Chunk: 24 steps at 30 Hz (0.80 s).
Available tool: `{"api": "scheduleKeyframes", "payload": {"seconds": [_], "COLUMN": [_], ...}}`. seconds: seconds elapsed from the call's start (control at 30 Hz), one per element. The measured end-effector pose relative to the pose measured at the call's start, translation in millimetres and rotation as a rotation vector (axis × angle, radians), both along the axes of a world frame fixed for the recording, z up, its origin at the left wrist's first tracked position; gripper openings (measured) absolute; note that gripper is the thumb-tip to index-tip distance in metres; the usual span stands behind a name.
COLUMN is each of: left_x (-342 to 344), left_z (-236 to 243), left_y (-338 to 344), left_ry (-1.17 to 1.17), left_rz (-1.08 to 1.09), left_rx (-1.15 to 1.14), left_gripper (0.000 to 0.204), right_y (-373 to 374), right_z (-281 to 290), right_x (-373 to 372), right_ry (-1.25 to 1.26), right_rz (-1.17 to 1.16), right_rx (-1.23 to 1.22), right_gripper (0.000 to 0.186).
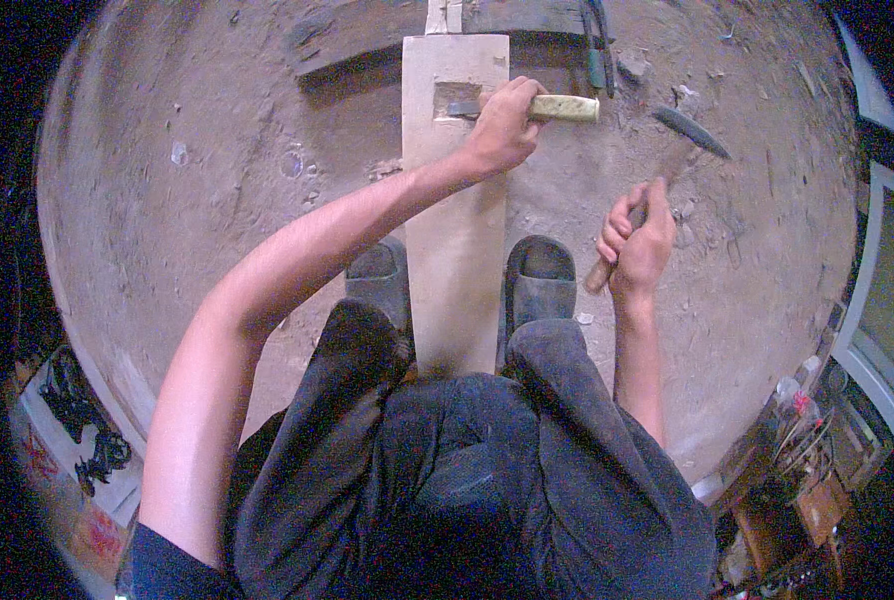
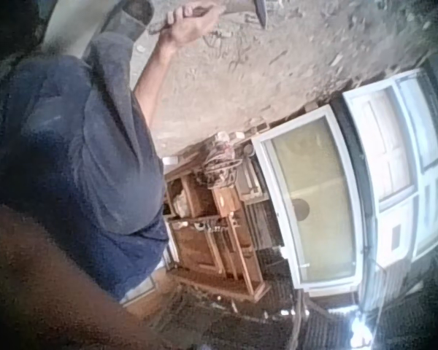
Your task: The person uses a chisel and hammer to carve a rectangular hole into a wooden board while holding the wood steady with their feet.
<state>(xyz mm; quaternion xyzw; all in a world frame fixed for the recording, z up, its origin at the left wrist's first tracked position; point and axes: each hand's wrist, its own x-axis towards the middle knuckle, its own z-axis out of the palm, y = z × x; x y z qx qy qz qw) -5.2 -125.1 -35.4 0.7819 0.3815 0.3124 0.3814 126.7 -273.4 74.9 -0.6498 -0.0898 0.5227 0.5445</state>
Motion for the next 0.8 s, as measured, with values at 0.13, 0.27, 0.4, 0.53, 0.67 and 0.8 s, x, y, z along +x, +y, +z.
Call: {"api": "scheduleKeyframes", "payload": {"seconds": [0.13,0.27,0.4,0.53,0.67,0.8], "left_x": [1.3,0.6,0.8,0.3,0.0,0.1], "left_z": [-0.2,-3.6,-2.4,-2.4,-1.8,-4.1], "left_y": [-2.5,-1.3,0.1,-1.0,-0.1,-0.9], "left_ry": [0.011,0.018,0.027,0.021,0.018,0.029], "left_rz": [0.013,0.028,0.038,0.032,0.026,0.035], "left_rx": [0.019,0.025,0.024,0.012,-0.003,0.000], "left_gripper": [0.024,0.025,0.027,0.026,0.026,0.026], "right_y": [-3.6,-5.2,1.5,4.2,-2.8,-15.1], "right_z": [3.2,-0.3,-3.2,-12.1,-14.1,-3.6], "right_x": [2.6,3.6,5.0,13.2,8.6,3.5], "right_ry": [0.043,0.052,0.042,0.076,0.064,0.121], "right_rz": [-0.017,0.007,-0.030,-0.043,-0.093,0.069], "right_rx": [-0.025,-0.011,-0.027,-0.008,0.010,-0.023], "right_gripper": [0.035,0.035,0.035,0.035,0.035,0.037]}}
